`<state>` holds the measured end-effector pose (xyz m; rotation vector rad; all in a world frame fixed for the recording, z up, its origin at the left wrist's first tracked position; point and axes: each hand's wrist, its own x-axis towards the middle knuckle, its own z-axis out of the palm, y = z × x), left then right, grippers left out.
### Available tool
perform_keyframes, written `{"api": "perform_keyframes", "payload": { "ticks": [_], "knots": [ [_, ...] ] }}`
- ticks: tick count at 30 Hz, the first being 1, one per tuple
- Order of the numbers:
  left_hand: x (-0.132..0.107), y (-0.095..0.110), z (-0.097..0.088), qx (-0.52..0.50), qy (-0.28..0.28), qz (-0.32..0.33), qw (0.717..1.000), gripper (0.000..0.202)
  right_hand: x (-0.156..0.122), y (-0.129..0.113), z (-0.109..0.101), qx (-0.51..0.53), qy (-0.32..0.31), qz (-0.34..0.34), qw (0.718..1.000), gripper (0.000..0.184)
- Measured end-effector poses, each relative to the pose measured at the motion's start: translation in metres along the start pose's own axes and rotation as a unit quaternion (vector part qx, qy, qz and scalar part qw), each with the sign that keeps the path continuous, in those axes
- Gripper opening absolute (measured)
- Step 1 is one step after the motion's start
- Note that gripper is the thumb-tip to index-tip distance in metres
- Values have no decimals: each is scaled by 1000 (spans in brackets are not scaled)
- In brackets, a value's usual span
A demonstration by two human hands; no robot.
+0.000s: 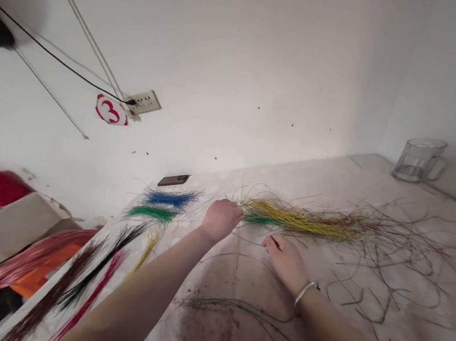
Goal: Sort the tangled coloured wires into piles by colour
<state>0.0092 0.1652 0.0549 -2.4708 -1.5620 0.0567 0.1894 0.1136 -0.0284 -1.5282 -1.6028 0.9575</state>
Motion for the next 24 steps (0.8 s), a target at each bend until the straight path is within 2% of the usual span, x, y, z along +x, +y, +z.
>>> {"api": "perform_keyframes", "payload": {
  "ticks": [5,12,14,16,18,20,22,24],
  "knots": [
    [-21,7,-14,-20,-20,-34,999,28,0,2,2,-1,-5,-10,1000,32],
    [-44,14,-22,-78,-79,-44,993,21,1,7,4,-3,-12,-23,1000,33],
    [-47,14,-24,-83,-82,-58,991,18,3,9,4,28,-6,-28,999,29],
    [-50,14,-26,-86,-77,-72,991,17,5,12,3,122,1,6,993,32],
    [-51,14,-27,-92,-71,-80,990,17,8,15,0,275,11,66,959,44],
    [-52,13,-25,-103,-69,-85,989,18,10,18,-3,415,24,104,903,49],
    [-52,12,-19,-118,-68,-91,986,20,11,19,-5,490,36,104,865,48],
    [-52,12,-9,-136,-69,-99,983,23,11,20,-6,507,34,94,856,47]
  ]
}}
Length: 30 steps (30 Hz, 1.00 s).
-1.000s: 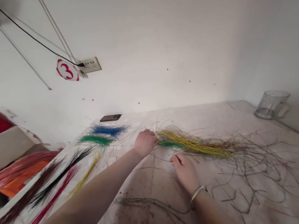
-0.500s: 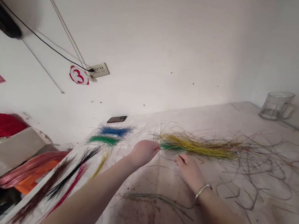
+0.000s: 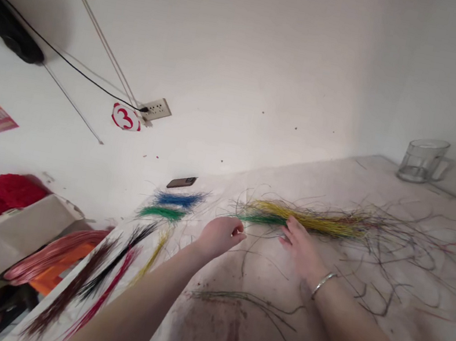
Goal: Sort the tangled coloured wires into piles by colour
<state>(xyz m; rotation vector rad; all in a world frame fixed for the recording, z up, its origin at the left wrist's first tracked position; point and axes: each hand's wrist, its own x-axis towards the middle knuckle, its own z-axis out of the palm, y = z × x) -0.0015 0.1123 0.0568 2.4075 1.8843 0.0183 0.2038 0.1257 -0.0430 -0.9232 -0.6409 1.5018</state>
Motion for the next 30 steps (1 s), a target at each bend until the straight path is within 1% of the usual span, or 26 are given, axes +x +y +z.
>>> {"api": "perform_keyframes", "payload": {
  "ticks": [3,8,11,13,17,21,24,26,28,30],
  "knots": [
    [2,-1,18,-24,-15,-8,1000,31,-1,1,0,1,-14,-5,1000,48],
    [1,7,43,-30,-28,-21,999,29,-3,1,4,-11,-23,-11,1000,47],
    [0,14,51,-32,-41,-30,998,22,-4,1,5,-15,-24,-12,1000,45],
    [1,17,52,-37,-54,-37,997,17,-4,0,5,-21,-26,-7,999,44],
    [3,17,45,-58,-61,-45,995,15,-3,0,5,-38,-21,1,999,41],
    [-6,14,28,-105,-58,-51,991,16,-4,-3,7,-52,-9,-4,999,35],
    [-25,10,11,-145,-63,-49,986,18,-7,-5,8,-54,-9,-5,999,31],
    [-42,8,2,-161,-61,-34,985,17,-8,-5,8,-52,-16,-6,998,28],
    [-58,6,-3,-147,-61,-1,987,13,-8,-4,7,-56,-26,-14,998,25],
    [-72,4,-1,-103,-72,43,991,9,-7,-3,6,-67,-34,-26,997,25]
  ]
}}
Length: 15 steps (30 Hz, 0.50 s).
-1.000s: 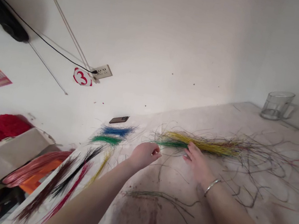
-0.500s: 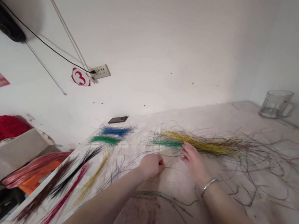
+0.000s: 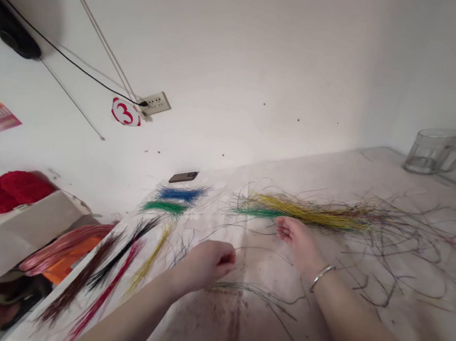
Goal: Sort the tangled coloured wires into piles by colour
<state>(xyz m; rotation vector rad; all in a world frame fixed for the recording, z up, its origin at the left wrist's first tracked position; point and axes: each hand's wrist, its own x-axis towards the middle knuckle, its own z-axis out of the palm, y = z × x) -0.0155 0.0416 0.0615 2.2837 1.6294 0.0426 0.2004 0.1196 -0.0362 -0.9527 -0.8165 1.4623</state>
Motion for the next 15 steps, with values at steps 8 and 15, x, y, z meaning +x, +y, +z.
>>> {"api": "perform_keyframes", "payload": {
  "ticks": [8,15],
  "knots": [
    [-14,-21,29,99,-50,58,992,7,-4,-2,-2,-76,-20,-2,997,27],
    [8,-21,3,72,69,23,995,14,-4,4,0,-195,-22,-41,980,26]
  ]
}}
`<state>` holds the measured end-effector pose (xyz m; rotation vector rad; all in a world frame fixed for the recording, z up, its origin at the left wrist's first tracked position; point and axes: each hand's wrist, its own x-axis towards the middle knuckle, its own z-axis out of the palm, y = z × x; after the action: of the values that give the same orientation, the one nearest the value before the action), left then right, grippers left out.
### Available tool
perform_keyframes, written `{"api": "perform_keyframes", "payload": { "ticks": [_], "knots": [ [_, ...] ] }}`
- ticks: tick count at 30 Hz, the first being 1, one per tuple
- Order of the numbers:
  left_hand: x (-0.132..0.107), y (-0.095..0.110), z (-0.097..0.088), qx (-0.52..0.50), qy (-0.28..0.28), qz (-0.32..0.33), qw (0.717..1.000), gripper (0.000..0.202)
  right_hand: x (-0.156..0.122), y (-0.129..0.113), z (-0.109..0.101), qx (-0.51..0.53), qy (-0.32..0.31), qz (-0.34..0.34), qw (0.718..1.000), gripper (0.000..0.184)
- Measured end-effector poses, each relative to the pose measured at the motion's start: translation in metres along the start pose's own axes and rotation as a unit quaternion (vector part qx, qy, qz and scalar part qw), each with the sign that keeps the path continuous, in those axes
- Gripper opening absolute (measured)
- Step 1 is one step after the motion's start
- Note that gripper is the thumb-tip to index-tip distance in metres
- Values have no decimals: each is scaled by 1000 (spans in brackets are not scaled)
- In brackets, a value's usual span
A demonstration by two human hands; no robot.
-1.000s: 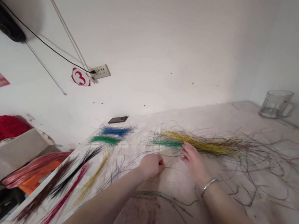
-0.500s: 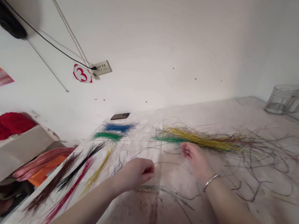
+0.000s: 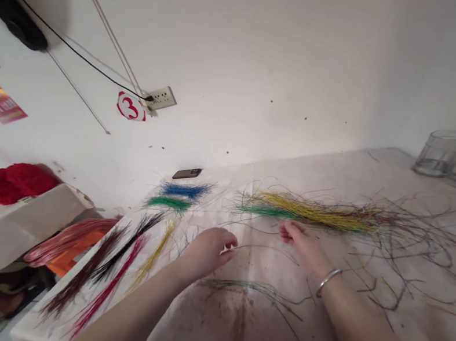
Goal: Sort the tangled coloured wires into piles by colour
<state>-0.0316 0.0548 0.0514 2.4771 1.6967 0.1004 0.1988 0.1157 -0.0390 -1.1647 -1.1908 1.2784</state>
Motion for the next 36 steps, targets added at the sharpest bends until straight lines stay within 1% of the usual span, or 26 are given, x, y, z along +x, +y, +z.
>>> {"api": "perform_keyframes", "payload": {
  "ticks": [2,5,7,10,11,13,15,18,21,24,26,27,28,29,30,32,34,36],
  "knots": [
    [19,-1,-2,17,32,-23,999,15,2,4,1,-103,-10,-36,994,25],
    [51,-3,3,44,57,-49,996,20,4,8,3,-220,-50,-96,970,26],
    [71,-3,10,55,70,-60,994,26,3,7,5,-260,-73,-112,956,26],
    [95,-3,18,77,89,-86,989,35,3,5,7,-298,-81,-100,946,27],
    [101,-3,20,83,89,-96,988,35,3,4,8,-303,-79,-95,945,27],
    [110,-3,21,93,79,-110,986,28,3,2,9,-306,-74,-88,945,27],
    [114,-2,20,99,65,-113,987,24,3,1,10,-309,-72,-85,945,27],
    [110,0,15,101,50,-102,988,27,2,-2,11,-313,-73,-82,943,27],
    [97,6,11,99,41,-93,990,31,1,-5,12,-316,-70,-77,943,27],
    [81,19,14,84,31,-92,992,33,0,-7,13,-308,-66,-77,946,30],
    [71,30,20,71,25,-87,993,33,-2,-7,15,-255,-75,-82,961,37],
    [66,36,24,64,20,-83,994,33,-4,-8,17,-203,-87,-75,972,41],
    [61,42,27,52,17,-76,996,33,-6,-8,19,-127,-100,-54,985,41],
    [57,48,31,36,15,-65,997,32,-8,-8,21,-38,-113,-23,993,39],
    [54,53,33,19,13,-52,998,30,-10,-8,22,42,-122,10,992,34],
    [47,61,35,-7,10,-28,1000,26,-13,-8,23,181,-114,81,973,21],
    [41,66,33,-5,0,-28,1000,25,-12,-7,21,293,-73,143,942,12],
    [33,67,27,10,-14,-37,999,26,-9,-7,15,377,-24,191,906,8]
  ]
}}
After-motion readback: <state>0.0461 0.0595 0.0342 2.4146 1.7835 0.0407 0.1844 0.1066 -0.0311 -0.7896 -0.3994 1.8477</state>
